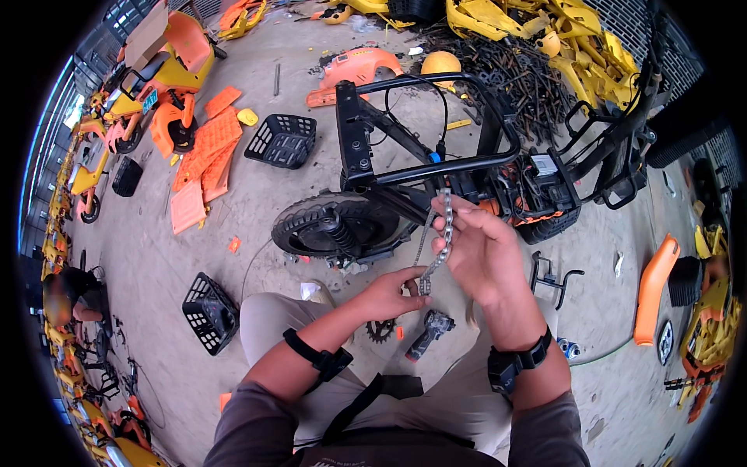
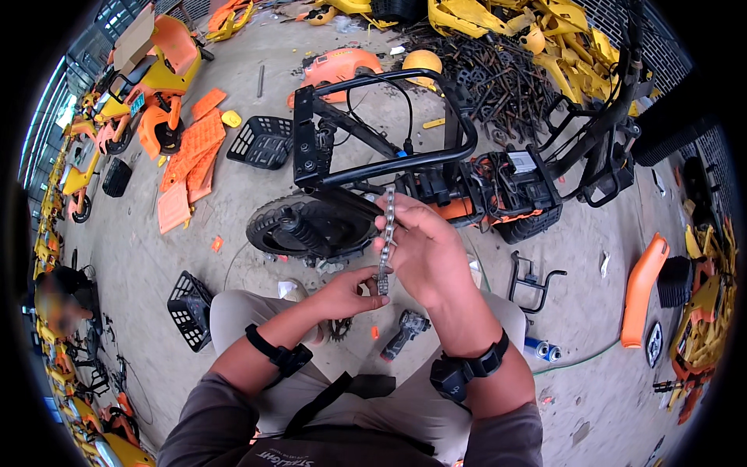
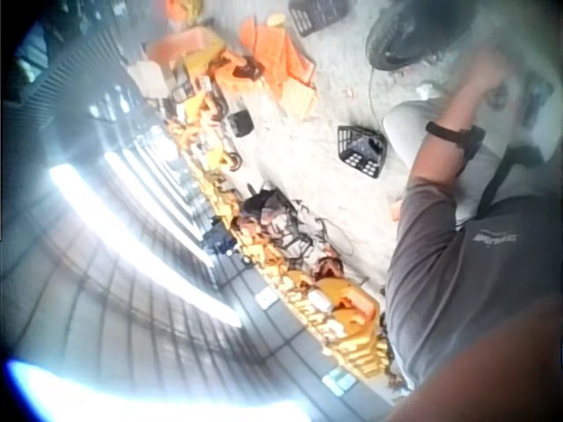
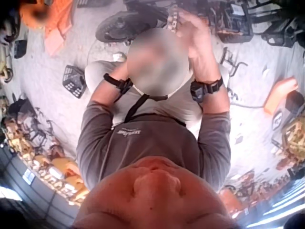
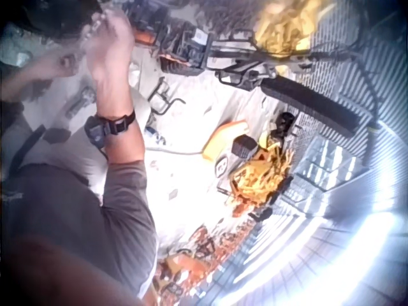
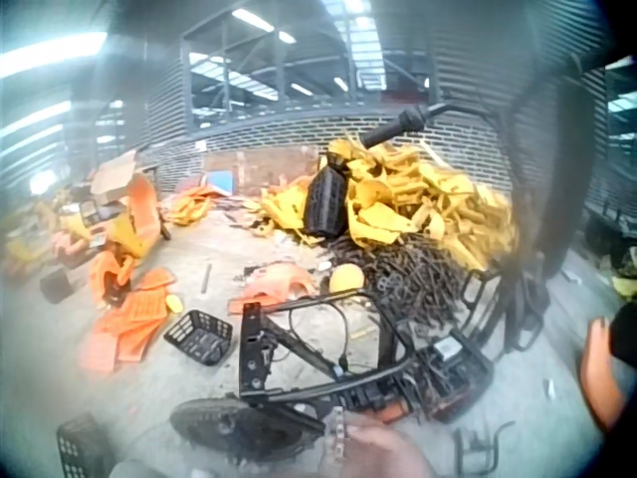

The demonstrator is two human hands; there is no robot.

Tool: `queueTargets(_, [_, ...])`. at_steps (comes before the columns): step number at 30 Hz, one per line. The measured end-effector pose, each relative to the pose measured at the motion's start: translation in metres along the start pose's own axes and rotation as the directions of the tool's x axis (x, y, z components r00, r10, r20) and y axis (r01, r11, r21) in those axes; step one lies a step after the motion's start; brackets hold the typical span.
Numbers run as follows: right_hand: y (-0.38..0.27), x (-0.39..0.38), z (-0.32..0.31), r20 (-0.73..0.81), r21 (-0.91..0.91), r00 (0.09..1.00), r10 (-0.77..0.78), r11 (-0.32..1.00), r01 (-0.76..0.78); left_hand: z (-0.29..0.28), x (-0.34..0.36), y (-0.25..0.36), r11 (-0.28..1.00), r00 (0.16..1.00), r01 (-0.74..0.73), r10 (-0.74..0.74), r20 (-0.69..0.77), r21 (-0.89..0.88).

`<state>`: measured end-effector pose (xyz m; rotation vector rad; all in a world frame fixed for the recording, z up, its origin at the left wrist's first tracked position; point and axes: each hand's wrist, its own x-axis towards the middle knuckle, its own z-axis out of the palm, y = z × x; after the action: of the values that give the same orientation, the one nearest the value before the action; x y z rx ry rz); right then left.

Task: The person handles a drive chain and a sprocket, placing the chain over the sprocket teeth and checking the alignment.

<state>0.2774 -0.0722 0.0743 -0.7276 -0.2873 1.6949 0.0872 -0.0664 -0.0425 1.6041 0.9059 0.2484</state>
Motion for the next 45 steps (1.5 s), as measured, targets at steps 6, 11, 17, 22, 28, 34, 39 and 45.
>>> queueTargets(6, [-0.01, 0.003, -0.012, -0.035, 0.188, 0.97, -0.239, 0.952, 0.241, -0.006, 0.001, -0.007, 0.976, 0.989, -0.144, 0.146, -0.002, 0.163])
queueTargets(11, [-0.021, 0.011, -0.026, -0.056, 0.118, 0.928, -0.368, 0.921, 0.372, 0.005, -0.002, -0.007, 0.925, 0.928, -0.28, 0.33, -0.175, 0.257])
queueTargets(17, [-0.019, 0.014, -0.029, -0.181, 0.042, 0.928, -0.327, 0.94, 0.339, -0.003, -0.004, -0.012, 0.972, 0.966, -0.226, 0.215, -0.144, -0.066])
queueTargets(22, [-0.018, 0.019, -0.032, -0.212, 0.004, 0.926, -0.314, 0.947, 0.322, -0.017, -0.008, 0.006, 0.856, 0.844, -0.51, 0.48, -0.239, -0.085])
queueTargets(28, [0.007, 0.014, -0.026, -0.158, -0.028, 0.975, -0.153, 0.988, 0.151, -0.029, -0.021, 0.01, 0.85, 0.97, -0.203, 0.242, 0.017, -0.486])
queueTargets(34, [0.02, 0.023, -0.033, -0.306, -0.132, 0.945, -0.114, 0.988, 0.076, -0.037, -0.026, 0.012, 0.736, 0.938, -0.241, 0.344, 0.042, -0.632])
queueTargets(39, [0.019, 0.018, -0.06, -0.15, -0.908, 0.988, 0.033, 0.391, -0.151, -0.048, -0.036, 0.03, 0.766, 0.949, -0.215, 0.309, 0.054, -0.607])
queueTargets(45, [0.041, 0.0, -0.064, 0.54, -0.841, 0.805, -0.248, -0.113, 0.529, -0.042, -0.034, 0.032, 0.825, 0.964, -0.033, 0.175, 0.199, -0.564])
